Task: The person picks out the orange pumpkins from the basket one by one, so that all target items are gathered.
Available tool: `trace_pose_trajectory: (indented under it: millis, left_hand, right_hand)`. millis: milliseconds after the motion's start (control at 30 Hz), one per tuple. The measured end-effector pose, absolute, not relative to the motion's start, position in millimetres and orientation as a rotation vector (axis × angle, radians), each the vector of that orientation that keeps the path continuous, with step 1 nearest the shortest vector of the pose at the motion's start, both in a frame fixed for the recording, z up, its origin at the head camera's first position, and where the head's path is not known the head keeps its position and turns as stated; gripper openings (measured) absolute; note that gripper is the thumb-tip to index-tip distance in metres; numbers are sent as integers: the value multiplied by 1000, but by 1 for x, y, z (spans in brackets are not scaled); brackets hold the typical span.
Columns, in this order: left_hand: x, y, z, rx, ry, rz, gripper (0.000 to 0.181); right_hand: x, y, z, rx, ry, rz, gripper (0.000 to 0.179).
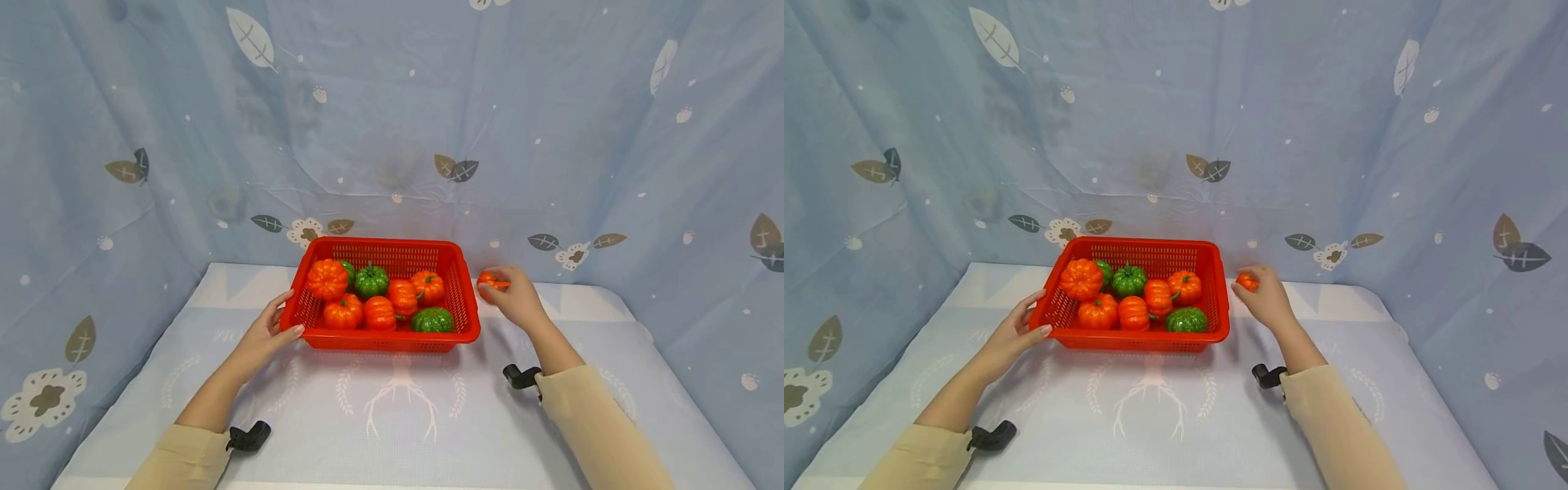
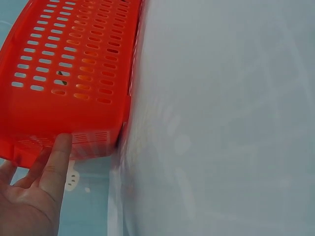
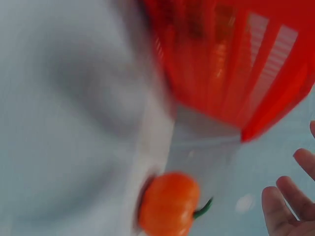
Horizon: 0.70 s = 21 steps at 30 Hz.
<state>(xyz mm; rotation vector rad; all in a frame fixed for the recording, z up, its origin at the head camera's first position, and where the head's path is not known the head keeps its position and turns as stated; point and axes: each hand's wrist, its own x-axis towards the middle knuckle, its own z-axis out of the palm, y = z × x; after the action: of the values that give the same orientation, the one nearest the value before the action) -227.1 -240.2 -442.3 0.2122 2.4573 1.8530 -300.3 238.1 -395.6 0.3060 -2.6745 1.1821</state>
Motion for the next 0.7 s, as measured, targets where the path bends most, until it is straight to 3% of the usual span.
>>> trace_pose_trajectory:
  millis: [367, 700]
  left_hand:
    - [-230, -240, -444, 222, 2445, 1866, 83]
    - [-228, -240, -444, 219, 2448, 1864, 83]
  right_hand:
    - [-281, 191, -385, 463, -2674, 1200, 36]
    - [-290, 142, -387, 542, -2774, 1171, 42]
